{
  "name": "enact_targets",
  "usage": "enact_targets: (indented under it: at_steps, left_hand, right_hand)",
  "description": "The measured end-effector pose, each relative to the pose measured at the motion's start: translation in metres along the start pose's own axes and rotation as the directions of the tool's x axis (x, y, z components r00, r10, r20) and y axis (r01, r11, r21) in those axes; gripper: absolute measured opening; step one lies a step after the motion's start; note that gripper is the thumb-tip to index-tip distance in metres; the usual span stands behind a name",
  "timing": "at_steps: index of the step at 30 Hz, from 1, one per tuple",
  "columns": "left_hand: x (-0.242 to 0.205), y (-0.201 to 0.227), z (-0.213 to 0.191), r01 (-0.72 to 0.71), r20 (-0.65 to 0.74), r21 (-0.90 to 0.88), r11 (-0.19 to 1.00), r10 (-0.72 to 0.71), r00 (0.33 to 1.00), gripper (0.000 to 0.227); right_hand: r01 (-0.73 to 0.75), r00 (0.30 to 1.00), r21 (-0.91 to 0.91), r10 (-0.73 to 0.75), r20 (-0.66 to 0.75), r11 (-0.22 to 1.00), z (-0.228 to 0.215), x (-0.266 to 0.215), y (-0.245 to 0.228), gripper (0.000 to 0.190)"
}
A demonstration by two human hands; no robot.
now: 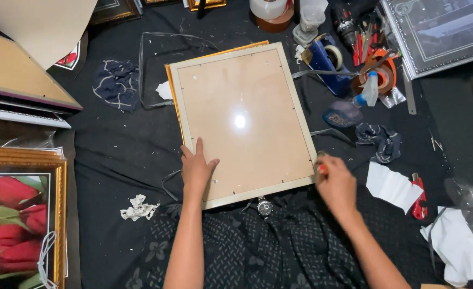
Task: Brushing the front and back of a picture frame with a small brush to clean it.
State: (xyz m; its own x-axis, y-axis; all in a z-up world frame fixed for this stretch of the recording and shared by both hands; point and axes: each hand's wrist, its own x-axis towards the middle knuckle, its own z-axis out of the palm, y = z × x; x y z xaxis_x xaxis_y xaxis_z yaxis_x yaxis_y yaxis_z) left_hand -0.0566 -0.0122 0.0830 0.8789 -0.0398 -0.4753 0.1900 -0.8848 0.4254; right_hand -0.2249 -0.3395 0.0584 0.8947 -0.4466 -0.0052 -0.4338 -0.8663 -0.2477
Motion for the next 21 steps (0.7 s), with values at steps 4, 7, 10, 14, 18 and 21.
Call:
enact_targets:
  at_steps: [4, 7, 10, 14, 18, 21]
  left_hand:
    - [0.012, -0.012, 0.013, -0.011, -0.005, 0.001, 1.0, 0.011, 1.0, 0.085]
    - [0.025, -0.026, 0.028, -0.023, 0.011, 0.02, 1.0, 0.023, 1.0, 0.087]
    - [0.023, -0.022, 0.02, -0.045, -0.013, 0.008, 0.999, 0.045, 0.999, 0.084]
    - [0.011, -0.011, 0.009, -0.06, -0.068, -0.082, 0.995, 0.054, 0.996, 0.079]
    - [0.011, -0.007, 0.015, -0.128, -0.19, -0.042, 0.991, 0.118, 0.975, 0.083]
    - [0.029, -0.021, 0.037, -0.121, -0.185, -0.027, 0.992, 0.114, 0.976, 0.055]
  right_hand:
    - [0.213, 0.973, 0.099, -0.22, 0.069, 0.972, 0.029, -0.072, -0.076, 0.04]
    - [0.169, 0.887, 0.623, -0.393, 0.241, 0.763, 0.005, -0.087, -0.134, 0.036]
    - [0.059, 0.846, 0.833, -0.471, 0.251, 0.55, -0.006, -0.072, -0.145, 0.015]
    - [-0.165, 0.972, 0.594, 0.027, 0.234, 0.787, -0.002, -0.023, -0.08, 0.014]
    - [-0.184, 0.972, 0.243, 0.213, -0.097, 0.952, -0.038, 0.0, -0.008, 0.011]
    - [-0.123, 0.953, 0.238, 0.181, -0.242, 0.964, -0.035, 0.0, 0.002, 0.011]
